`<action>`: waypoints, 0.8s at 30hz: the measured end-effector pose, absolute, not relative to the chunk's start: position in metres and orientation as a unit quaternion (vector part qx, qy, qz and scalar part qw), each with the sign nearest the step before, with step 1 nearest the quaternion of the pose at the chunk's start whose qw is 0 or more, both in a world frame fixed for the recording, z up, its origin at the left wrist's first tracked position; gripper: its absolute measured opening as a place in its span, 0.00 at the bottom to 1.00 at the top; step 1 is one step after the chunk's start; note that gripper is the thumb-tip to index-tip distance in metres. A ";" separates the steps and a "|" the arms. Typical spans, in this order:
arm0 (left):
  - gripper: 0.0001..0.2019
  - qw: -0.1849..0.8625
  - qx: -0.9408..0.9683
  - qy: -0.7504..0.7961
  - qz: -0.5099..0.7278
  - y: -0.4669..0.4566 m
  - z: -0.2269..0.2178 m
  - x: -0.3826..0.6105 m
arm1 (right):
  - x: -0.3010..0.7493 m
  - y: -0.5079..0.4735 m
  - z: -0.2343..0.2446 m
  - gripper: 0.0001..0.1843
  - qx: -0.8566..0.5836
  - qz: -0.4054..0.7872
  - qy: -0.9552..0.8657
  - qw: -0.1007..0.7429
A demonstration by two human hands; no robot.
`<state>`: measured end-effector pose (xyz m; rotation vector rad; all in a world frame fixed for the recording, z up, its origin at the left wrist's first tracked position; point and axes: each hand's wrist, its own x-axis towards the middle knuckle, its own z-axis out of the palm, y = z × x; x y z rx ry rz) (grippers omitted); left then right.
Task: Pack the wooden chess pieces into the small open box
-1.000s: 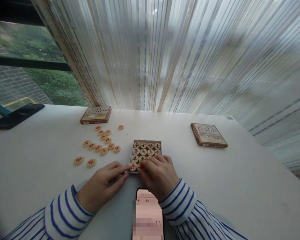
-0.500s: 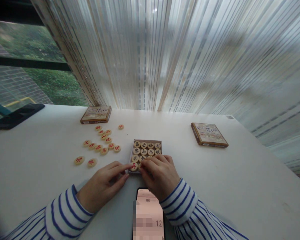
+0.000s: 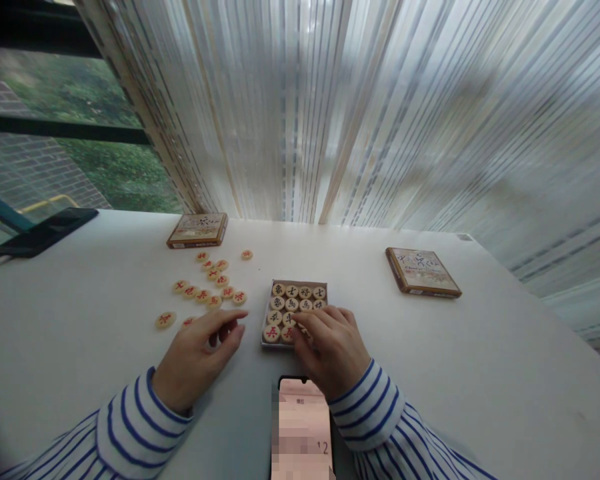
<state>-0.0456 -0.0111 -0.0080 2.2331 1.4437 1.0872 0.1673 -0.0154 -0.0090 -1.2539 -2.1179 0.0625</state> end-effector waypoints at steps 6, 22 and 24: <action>0.10 0.007 0.749 0.529 0.399 0.001 -0.006 -0.063 | 0.171 -0.013 -0.010 0.10 -0.479 0.014 -0.804 0.352; 0.12 0.010 0.743 0.568 0.353 0.018 -0.014 -0.078 | 0.109 0.026 0.035 0.12 -0.495 0.003 -0.865 0.080; 0.12 0.011 0.745 0.573 0.342 0.018 -0.014 -0.078 | 0.100 0.036 0.038 0.14 -0.495 0.006 -0.868 0.043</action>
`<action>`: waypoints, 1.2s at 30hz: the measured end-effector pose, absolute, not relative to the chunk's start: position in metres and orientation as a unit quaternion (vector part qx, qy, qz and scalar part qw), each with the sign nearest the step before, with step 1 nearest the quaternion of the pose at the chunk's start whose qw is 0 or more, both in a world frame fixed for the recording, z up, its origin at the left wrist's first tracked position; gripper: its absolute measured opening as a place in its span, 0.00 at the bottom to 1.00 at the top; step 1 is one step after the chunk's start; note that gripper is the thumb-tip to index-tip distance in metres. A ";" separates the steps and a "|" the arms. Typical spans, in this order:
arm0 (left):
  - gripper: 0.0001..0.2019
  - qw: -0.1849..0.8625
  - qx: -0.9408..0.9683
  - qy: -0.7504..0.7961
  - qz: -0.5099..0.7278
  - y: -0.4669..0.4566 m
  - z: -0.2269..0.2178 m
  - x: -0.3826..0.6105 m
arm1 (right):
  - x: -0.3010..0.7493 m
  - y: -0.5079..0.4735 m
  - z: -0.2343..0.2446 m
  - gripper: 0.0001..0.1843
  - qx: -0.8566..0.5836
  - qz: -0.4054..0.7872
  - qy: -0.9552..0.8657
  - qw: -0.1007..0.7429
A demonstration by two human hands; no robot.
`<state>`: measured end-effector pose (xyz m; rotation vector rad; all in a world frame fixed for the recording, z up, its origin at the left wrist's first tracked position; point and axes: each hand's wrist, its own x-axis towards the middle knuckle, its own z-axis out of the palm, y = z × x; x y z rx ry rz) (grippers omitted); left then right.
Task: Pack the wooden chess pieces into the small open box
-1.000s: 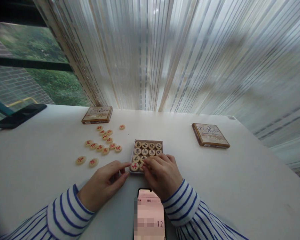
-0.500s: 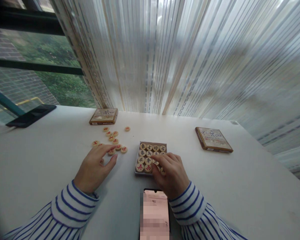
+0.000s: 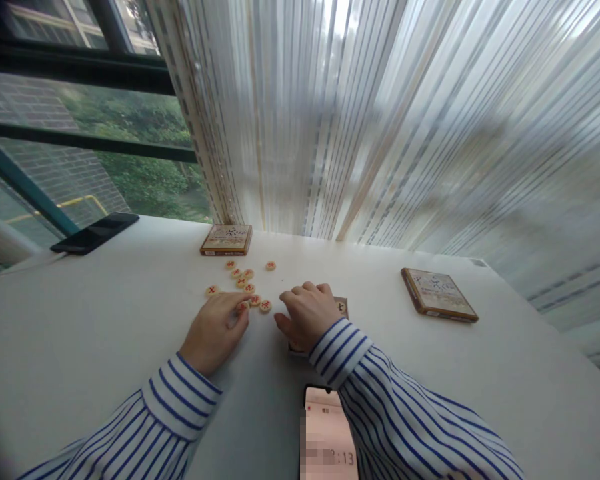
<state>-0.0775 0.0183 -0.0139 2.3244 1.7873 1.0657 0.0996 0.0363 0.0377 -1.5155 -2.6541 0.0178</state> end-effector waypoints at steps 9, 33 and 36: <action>0.12 0.026 0.738 0.580 0.343 0.018 -0.014 -0.078 | 0.070 0.062 0.030 0.22 -0.478 0.000 -0.878 -0.032; 0.14 0.397 0.575 0.517 0.494 0.007 -0.005 -0.060 | 0.118 0.003 0.025 0.06 -0.409 0.080 -0.865 0.281; 0.16 0.473 0.557 0.487 0.478 0.002 -0.002 -0.051 | 0.126 -0.009 0.020 0.08 -0.409 0.068 -0.853 0.317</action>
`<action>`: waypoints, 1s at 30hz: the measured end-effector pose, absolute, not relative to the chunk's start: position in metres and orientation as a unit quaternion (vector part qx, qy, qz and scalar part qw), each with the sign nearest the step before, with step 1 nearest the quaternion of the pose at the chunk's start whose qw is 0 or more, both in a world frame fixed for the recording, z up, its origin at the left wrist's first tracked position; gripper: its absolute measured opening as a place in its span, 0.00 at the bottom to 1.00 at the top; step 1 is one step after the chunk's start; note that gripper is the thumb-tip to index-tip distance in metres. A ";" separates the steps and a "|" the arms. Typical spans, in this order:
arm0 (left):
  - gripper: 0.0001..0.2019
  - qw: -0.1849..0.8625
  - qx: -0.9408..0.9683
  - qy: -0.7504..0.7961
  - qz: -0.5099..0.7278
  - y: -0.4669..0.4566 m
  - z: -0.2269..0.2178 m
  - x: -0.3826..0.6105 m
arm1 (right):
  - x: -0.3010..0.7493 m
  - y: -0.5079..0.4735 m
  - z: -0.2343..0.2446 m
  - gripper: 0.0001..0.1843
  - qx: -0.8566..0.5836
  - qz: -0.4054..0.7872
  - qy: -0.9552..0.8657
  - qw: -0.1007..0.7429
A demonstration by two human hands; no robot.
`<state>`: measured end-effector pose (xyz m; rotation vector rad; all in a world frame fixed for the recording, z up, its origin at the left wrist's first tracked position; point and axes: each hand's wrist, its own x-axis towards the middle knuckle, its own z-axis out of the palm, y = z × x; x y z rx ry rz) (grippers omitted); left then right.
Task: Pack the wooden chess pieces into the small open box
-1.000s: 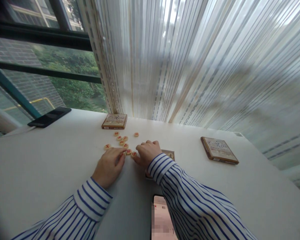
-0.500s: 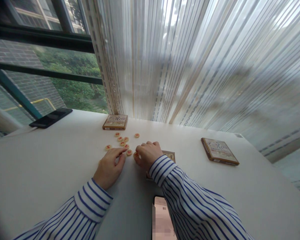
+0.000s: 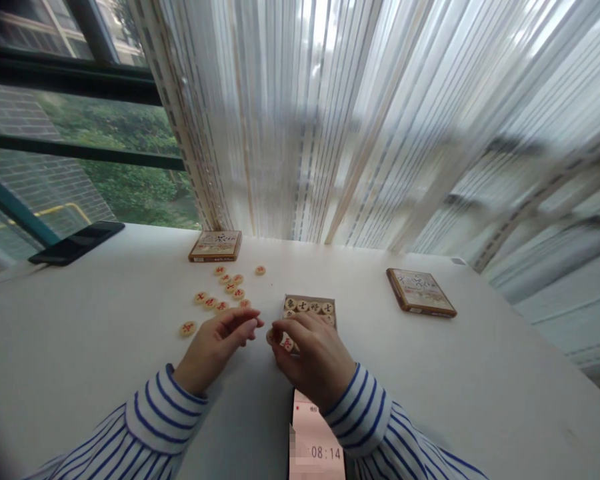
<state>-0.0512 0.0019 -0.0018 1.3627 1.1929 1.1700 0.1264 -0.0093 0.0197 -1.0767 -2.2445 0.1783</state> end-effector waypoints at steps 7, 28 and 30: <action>0.15 0.577 0.539 0.440 0.426 -0.011 0.002 -0.036 | 0.137 -0.025 0.011 0.10 -0.408 0.075 -0.826 0.381; 0.14 0.699 0.456 0.396 0.383 -0.018 0.002 -0.032 | 0.148 -0.032 0.012 0.13 -0.339 0.157 -0.813 0.447; 0.13 0.698 0.460 0.393 0.383 -0.018 0.003 -0.031 | 0.148 -0.032 0.012 0.14 -0.338 0.153 -0.818 0.440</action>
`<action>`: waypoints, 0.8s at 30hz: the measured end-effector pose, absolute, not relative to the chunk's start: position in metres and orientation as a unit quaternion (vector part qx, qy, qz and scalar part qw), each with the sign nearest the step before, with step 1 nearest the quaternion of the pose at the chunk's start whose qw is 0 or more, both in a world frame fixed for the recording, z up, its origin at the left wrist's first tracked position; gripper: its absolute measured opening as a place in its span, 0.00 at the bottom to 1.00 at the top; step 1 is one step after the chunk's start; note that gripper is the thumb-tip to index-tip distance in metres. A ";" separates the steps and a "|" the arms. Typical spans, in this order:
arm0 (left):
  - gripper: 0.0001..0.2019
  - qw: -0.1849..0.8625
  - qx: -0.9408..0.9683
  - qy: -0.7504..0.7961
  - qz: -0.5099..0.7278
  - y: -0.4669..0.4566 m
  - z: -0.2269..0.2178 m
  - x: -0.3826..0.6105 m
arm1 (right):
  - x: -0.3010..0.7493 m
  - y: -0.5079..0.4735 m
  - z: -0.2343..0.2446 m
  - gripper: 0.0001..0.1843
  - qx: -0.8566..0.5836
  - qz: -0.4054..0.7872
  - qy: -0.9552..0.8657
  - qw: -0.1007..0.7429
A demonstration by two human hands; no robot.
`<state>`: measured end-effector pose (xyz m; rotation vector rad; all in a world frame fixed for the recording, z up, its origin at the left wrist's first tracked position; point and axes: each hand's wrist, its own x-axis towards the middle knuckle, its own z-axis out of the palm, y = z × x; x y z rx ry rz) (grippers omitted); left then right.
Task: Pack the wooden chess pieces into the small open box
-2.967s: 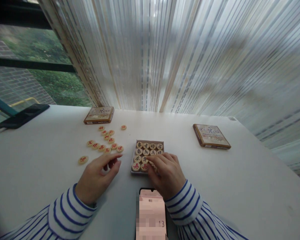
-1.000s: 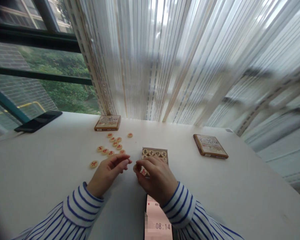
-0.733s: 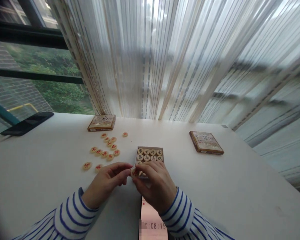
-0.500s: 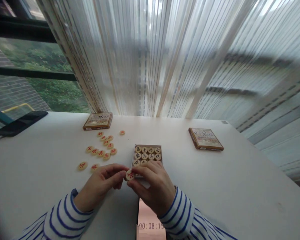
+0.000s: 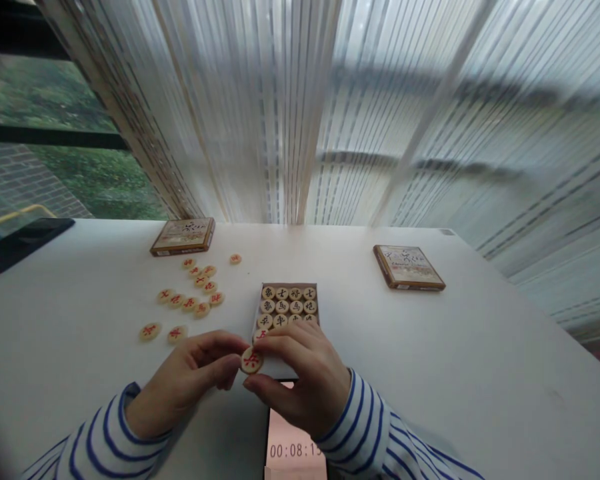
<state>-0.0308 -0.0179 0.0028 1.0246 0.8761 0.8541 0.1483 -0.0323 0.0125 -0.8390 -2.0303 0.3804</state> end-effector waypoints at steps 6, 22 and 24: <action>0.12 0.638 0.503 0.438 0.385 -0.017 0.001 -0.032 | 0.159 -0.027 0.011 0.13 -0.361 0.126 -0.817 0.432; 0.14 0.374 0.674 0.538 0.342 -0.015 -0.015 -0.037 | 0.195 -0.011 -0.003 0.09 -0.435 0.070 -0.850 0.289; 0.14 0.373 0.679 0.535 0.338 -0.015 -0.016 -0.037 | 0.196 -0.010 -0.005 0.08 -0.442 0.075 -0.850 0.275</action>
